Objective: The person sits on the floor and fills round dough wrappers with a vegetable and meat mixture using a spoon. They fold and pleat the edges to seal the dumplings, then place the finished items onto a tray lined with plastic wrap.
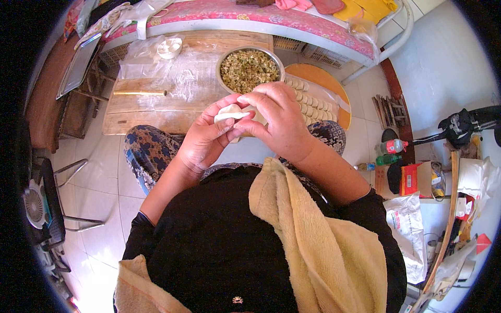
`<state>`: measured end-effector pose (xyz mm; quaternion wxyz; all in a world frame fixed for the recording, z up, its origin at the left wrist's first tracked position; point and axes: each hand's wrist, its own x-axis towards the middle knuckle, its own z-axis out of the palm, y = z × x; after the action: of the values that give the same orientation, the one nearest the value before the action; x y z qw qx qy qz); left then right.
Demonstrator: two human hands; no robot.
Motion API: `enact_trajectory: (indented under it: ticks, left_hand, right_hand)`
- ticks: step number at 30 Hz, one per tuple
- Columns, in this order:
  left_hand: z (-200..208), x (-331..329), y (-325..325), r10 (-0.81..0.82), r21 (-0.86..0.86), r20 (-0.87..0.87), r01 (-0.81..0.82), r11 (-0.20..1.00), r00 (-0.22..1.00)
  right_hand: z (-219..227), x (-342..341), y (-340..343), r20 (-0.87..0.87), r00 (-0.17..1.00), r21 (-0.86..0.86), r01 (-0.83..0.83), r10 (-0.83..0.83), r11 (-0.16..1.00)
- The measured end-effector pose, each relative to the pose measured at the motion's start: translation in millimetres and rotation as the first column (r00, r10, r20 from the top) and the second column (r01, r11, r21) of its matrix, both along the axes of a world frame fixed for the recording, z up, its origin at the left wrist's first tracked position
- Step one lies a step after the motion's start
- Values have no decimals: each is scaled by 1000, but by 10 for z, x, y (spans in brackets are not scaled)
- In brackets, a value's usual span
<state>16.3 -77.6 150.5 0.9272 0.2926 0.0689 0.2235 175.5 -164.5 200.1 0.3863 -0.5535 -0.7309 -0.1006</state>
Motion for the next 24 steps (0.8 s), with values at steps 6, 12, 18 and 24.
enact_trajectory:
  ticks: [6, 12, 18, 24]
  left_hand:
    - [-10, 23, -15, -11, 10, -10, 11, 1000, 1000]
    - [30, 0, -23, -5, 33, -42, 7, 999, 999]
    - [8, 9, -44, -19, 41, -36, 21, 999, 999]
    - [-15, 21, -38, -1, 136, -45, 7, 991, 999]
  right_hand:
    - [-37, 25, 17, 33, 999, 2, -26, 26, 1000]
    - [58, -41, 0, -5, 1000, -7, -25, 25, 1000]
    - [-33, -4, 35, 20, 997, 36, -79, 79, 996]
    - [-6, 0, 12, 39, 995, 28, -96, 95, 995]
